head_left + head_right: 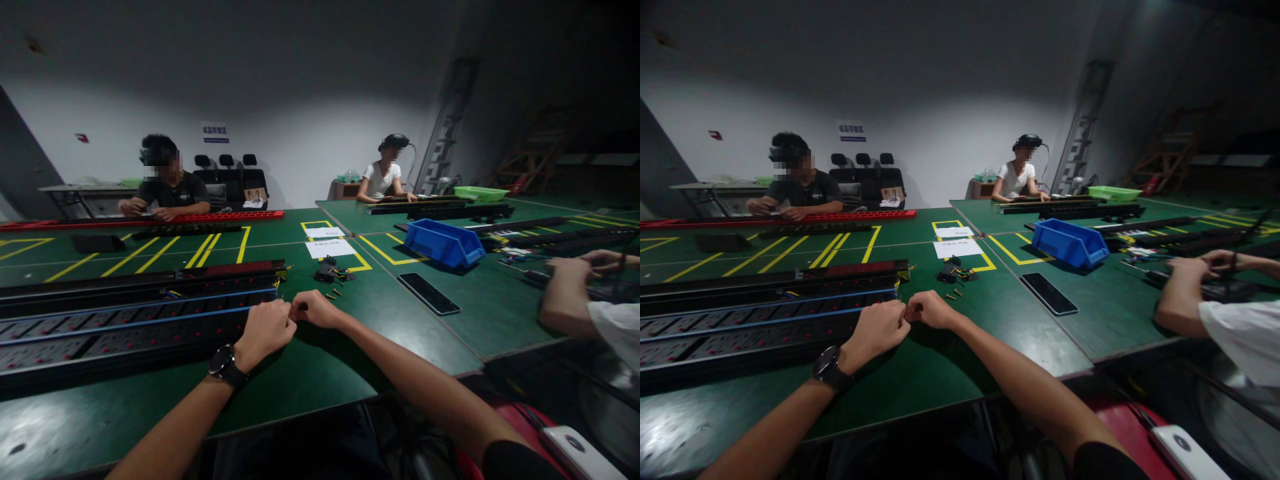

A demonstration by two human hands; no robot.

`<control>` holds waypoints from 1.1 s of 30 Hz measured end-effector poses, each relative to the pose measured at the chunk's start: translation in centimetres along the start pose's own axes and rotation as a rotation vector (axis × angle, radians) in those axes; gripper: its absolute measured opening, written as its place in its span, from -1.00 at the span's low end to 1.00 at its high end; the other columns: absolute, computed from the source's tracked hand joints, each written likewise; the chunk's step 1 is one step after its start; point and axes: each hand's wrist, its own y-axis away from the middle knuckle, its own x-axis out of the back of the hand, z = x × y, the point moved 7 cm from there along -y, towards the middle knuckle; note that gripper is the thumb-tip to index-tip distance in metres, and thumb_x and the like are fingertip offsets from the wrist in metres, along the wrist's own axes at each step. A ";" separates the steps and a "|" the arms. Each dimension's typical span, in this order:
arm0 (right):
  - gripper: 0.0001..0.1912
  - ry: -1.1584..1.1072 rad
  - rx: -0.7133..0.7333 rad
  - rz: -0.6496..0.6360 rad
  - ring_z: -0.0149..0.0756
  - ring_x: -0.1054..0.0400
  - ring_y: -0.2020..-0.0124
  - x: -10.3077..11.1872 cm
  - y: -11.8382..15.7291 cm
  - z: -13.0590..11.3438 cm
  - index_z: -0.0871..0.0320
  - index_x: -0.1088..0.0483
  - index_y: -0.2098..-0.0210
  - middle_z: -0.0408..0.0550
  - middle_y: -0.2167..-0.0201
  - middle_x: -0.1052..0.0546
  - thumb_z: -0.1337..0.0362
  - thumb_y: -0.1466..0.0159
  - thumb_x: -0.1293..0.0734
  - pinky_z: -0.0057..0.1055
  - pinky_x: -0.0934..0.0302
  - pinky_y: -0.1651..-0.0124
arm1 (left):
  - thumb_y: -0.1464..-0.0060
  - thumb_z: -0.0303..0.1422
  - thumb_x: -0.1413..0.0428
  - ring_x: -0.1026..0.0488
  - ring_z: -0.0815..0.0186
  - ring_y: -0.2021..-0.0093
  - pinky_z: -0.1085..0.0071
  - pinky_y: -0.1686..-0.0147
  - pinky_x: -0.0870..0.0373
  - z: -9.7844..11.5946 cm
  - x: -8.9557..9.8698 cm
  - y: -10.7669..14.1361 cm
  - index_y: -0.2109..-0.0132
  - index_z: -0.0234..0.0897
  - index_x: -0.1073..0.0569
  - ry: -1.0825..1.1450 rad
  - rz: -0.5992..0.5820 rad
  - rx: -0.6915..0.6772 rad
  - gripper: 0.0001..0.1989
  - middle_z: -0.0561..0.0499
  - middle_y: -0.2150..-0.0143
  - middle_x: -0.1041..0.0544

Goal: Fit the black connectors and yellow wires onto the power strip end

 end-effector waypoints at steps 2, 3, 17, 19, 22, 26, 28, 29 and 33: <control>-0.79 0.011 0.000 0.001 -0.39 -0.48 0.40 0.1 0.0 0.0 0.21 -0.55 0.42 -0.14 0.42 -0.61 0.60 -0.07 -0.36 -0.55 -0.28 0.31 | -0.17 -0.36 0.03 -0.54 0.15 0.28 0.34 0.34 -0.27 0.1 0.0 0.0 0.24 -0.28 -0.48 0.000 0.000 -0.002 -0.80 -0.14 0.24 -0.58; -0.80 0.013 0.000 -0.001 -0.39 -0.48 0.40 0.1 0.0 -0.1 0.21 -0.55 0.42 -0.14 0.42 -0.62 0.59 -0.08 -0.36 -0.55 -0.27 0.32 | -0.17 -0.36 0.03 -0.54 0.15 0.28 0.34 0.34 -0.28 0.1 0.1 0.0 0.24 -0.28 -0.48 -0.002 -0.002 -0.002 -0.80 -0.14 0.25 -0.58; -0.81 0.018 -0.007 -0.005 -0.39 -0.46 0.41 0.2 0.0 -0.3 0.21 -0.55 0.43 -0.14 0.43 -0.60 0.58 -0.09 -0.36 -0.54 -0.27 0.31 | -0.19 -0.36 0.04 -0.55 0.13 0.26 0.33 0.33 -0.32 0.2 0.4 0.1 0.23 -0.30 -0.49 0.018 -0.021 0.001 -0.79 -0.15 0.25 -0.57; -0.82 0.025 -0.013 -0.009 -0.39 -0.46 0.41 0.1 0.0 -0.3 0.21 -0.56 0.42 -0.14 0.43 -0.60 0.57 -0.09 -0.37 -0.54 -0.27 0.32 | -0.19 -0.36 0.04 -0.55 0.14 0.26 0.33 0.32 -0.33 0.2 0.4 0.1 0.23 -0.30 -0.49 0.016 -0.022 -0.001 -0.78 -0.15 0.24 -0.57; -0.86 0.028 -0.012 -0.007 -0.39 -0.45 0.42 0.1 0.0 -0.1 0.21 -0.56 0.41 -0.13 0.42 -0.60 0.54 -0.10 -0.39 -0.54 -0.26 0.33 | -0.19 -0.37 0.04 -0.54 0.14 0.25 0.33 0.28 -0.34 0.1 0.3 0.1 0.21 -0.30 -0.50 0.015 -0.024 -0.007 -0.78 -0.15 0.23 -0.57; -0.88 0.040 -0.004 -0.005 -0.40 -0.44 0.43 0.0 -0.1 0.0 0.21 -0.56 0.42 -0.14 0.44 -0.60 0.52 -0.09 -0.42 -0.55 -0.24 0.34 | -0.20 -0.37 0.05 -0.54 0.15 0.26 0.32 0.26 -0.35 0.0 0.1 0.0 0.21 -0.30 -0.51 0.015 -0.031 -0.021 -0.76 -0.16 0.24 -0.57; -0.88 0.053 -0.008 -0.006 -0.40 -0.43 0.42 0.0 -0.1 -0.1 0.21 -0.56 0.42 -0.14 0.44 -0.60 0.52 -0.09 -0.42 -0.55 -0.24 0.33 | -0.20 -0.38 0.06 -0.54 0.14 0.26 0.31 0.27 -0.35 0.0 0.1 0.0 0.21 -0.30 -0.51 0.011 -0.029 -0.025 -0.76 -0.15 0.24 -0.57; -0.87 0.057 -0.011 -0.006 -0.40 -0.43 0.42 0.1 -0.1 -0.2 0.21 -0.56 0.42 -0.14 0.44 -0.60 0.53 -0.09 -0.42 -0.55 -0.24 0.33 | -0.20 -0.38 0.06 -0.54 0.14 0.26 0.31 0.27 -0.35 0.0 0.1 0.0 0.21 -0.30 -0.50 0.008 -0.025 -0.026 -0.76 -0.15 0.25 -0.57; -0.86 0.065 -0.011 -0.012 -0.40 -0.44 0.42 0.1 0.0 -0.3 0.21 -0.56 0.41 -0.14 0.43 -0.60 0.54 -0.09 -0.42 -0.55 -0.24 0.32 | -0.19 -0.38 0.05 -0.54 0.14 0.27 0.33 0.31 -0.33 0.0 0.2 0.0 0.22 -0.29 -0.50 -0.002 -0.019 -0.022 -0.78 -0.14 0.26 -0.57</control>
